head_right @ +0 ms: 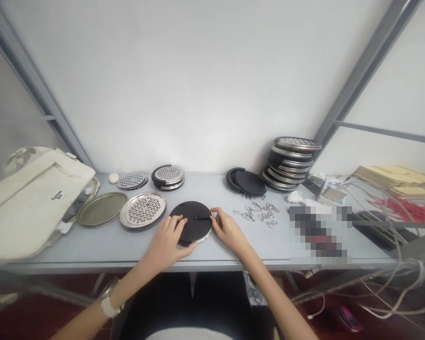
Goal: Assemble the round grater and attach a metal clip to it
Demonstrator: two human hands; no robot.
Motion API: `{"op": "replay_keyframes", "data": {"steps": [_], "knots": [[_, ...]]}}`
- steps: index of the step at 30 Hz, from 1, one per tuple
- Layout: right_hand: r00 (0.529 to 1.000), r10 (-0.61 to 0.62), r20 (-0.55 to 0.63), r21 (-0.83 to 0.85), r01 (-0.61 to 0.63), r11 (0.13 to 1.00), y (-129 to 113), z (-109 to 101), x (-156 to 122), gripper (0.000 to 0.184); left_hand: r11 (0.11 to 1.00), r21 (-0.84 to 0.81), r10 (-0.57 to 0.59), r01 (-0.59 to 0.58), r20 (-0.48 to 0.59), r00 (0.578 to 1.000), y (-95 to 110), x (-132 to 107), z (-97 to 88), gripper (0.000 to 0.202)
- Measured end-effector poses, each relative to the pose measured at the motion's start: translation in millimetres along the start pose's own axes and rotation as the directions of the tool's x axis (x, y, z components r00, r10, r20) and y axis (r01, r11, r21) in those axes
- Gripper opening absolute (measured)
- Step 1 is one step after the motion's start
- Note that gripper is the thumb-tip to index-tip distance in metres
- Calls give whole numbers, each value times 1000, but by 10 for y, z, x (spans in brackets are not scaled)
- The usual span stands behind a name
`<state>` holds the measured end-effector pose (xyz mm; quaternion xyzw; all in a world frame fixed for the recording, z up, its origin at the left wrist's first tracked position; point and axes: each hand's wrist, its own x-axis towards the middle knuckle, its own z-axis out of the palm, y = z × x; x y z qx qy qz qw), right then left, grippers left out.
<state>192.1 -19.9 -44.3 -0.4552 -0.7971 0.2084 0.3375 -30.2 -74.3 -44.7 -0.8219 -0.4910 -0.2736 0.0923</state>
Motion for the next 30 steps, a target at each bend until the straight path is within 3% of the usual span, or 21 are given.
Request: {"op": "replay_keyframes", "data": {"steps": [30], "knots": [[1000, -22, 7, 5, 22, 1000, 10, 3, -8, 29, 1000, 3, -6, 6, 21, 1000, 14, 1, -3, 54]]}}
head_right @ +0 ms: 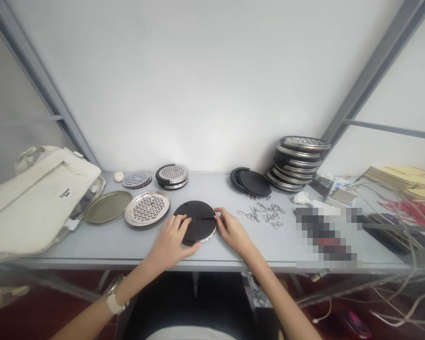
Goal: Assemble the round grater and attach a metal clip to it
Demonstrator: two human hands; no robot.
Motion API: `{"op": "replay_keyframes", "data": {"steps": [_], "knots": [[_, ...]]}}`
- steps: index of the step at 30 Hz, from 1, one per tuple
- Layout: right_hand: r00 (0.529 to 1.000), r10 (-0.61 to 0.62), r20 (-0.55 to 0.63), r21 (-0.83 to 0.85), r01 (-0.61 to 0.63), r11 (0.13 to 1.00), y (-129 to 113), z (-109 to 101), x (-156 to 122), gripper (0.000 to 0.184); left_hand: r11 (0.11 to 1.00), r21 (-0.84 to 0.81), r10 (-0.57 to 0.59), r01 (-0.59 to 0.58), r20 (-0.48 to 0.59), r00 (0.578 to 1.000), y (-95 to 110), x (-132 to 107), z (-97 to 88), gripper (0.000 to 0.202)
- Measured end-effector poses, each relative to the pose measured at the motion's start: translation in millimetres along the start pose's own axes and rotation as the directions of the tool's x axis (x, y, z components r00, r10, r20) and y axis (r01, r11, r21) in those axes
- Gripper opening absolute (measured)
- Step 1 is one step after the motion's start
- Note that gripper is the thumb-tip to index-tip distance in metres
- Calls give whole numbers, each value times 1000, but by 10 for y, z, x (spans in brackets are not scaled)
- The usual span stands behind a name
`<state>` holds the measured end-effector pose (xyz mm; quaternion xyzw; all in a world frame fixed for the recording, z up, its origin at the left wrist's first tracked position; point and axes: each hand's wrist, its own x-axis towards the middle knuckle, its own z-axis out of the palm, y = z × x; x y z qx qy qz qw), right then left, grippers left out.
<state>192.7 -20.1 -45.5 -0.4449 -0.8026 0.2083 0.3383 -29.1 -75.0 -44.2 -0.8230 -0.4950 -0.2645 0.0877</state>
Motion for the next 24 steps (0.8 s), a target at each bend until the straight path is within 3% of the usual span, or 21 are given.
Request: {"op": "replay_keyframes", "data": {"steps": [24], "knots": [[1000, 2, 20, -24, -1, 1000, -12, -11, 5, 29, 1000, -21, -13, 12, 0, 1000, 11, 0, -7, 54]]}}
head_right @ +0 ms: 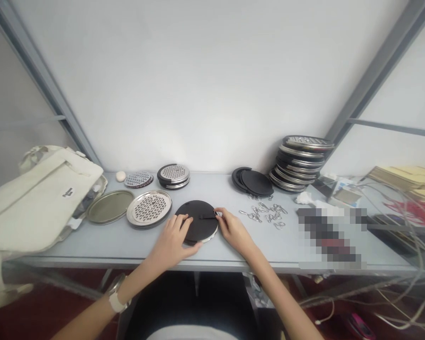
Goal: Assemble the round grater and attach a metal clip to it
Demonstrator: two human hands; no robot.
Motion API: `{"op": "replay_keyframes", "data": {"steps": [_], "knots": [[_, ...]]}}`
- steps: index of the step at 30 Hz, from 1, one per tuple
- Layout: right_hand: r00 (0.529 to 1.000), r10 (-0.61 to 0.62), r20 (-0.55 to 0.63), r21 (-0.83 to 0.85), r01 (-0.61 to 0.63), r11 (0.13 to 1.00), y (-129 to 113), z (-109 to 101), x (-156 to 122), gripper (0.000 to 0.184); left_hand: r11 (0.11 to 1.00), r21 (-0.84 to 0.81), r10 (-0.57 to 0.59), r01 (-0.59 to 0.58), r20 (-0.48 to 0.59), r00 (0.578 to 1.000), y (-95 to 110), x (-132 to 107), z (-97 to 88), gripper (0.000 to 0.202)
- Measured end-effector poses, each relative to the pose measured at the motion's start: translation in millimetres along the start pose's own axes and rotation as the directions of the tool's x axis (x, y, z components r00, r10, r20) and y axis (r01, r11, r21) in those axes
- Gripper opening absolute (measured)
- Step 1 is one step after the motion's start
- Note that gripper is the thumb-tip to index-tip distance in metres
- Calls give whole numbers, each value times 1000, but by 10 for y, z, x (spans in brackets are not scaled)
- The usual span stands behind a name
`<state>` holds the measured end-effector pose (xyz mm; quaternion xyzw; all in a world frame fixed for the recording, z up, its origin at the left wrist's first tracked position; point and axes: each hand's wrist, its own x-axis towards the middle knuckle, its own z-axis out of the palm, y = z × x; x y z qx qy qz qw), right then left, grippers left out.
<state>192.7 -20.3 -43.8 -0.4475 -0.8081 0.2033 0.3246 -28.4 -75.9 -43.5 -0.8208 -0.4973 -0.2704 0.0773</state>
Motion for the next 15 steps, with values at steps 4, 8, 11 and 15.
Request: {"op": "replay_keyframes", "data": {"steps": [4, 8, 11, 15], "knots": [[1000, 2, -3, 6, -2, 1000, -6, -1, -2, 28, 1000, -1, -1, 1, 4, 1000, -2, -3, 6, 55], [1000, 11, -1, 9, -11, 1000, -16, -4, -6, 27, 1000, 5, -2, 2, 5, 1000, -5, -5, 15, 56], [1000, 13, -2, 15, -13, 1000, -7, -3, -5, 26, 1000, 10, -1, 1, 3, 1000, -7, -7, 20, 57], [1000, 15, -22, 4, -14, 1000, 26, 16, -8, 25, 1000, 10, 4, -4, 1, 1000, -13, -9, 21, 57]]}}
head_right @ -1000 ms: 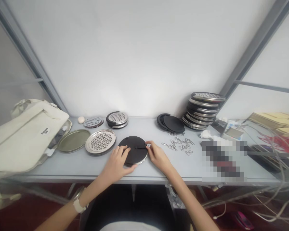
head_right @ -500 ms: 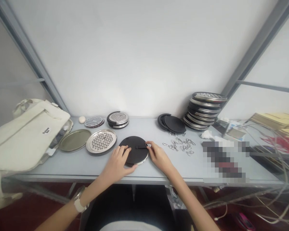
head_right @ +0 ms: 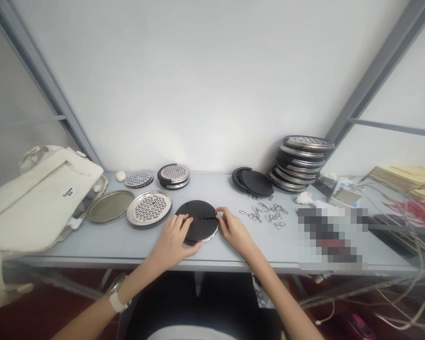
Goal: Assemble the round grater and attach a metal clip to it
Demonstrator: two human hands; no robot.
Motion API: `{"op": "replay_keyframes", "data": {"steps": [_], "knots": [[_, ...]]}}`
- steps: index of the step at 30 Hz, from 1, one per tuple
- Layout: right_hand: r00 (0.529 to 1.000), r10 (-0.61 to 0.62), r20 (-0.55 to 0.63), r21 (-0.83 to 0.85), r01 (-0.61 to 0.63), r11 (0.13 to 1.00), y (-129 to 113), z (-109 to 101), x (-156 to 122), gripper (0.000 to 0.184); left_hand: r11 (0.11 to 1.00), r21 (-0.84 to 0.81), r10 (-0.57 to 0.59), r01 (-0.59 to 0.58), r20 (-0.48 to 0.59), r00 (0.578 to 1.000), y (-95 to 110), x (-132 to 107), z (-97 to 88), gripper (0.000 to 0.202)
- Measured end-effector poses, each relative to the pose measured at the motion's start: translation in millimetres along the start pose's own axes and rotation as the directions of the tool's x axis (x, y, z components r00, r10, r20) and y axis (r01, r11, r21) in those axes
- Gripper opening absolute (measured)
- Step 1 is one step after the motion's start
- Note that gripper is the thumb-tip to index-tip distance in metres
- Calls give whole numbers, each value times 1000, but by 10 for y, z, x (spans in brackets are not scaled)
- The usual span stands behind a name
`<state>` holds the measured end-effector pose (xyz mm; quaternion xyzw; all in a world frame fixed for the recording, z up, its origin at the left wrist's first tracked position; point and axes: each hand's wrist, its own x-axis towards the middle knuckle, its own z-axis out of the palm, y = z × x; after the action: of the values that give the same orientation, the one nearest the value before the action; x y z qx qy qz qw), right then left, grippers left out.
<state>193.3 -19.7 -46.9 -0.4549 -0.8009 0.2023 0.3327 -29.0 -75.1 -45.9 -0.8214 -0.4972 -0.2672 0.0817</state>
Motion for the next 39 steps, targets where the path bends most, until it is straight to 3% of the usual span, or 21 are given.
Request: {"op": "replay_keyframes", "data": {"steps": [8, 13, 30, 39], "knots": [[999, -9, -52, 13, 10, 1000, 38, 23, 5, 26, 1000, 3, 2, -1, -7, 1000, -8, -1, 13, 58], [993, -83, -87, 9, 84, 996, 52, 26, 25, 26, 1000, -3, -4, 4, -11, 1000, 3, -3, 5, 56], [993, -113, -33, -23, 113, 993, 103, 61, 10, 40, 1000, 4, 1, -1, -32, 1000, 3, -1, 4, 55], [999, -34, 12, -31, 34, 999, 1, 20, 6, 41, 1000, 1, -4, 4, -37, 999, 14, 0, -14, 55]]}}
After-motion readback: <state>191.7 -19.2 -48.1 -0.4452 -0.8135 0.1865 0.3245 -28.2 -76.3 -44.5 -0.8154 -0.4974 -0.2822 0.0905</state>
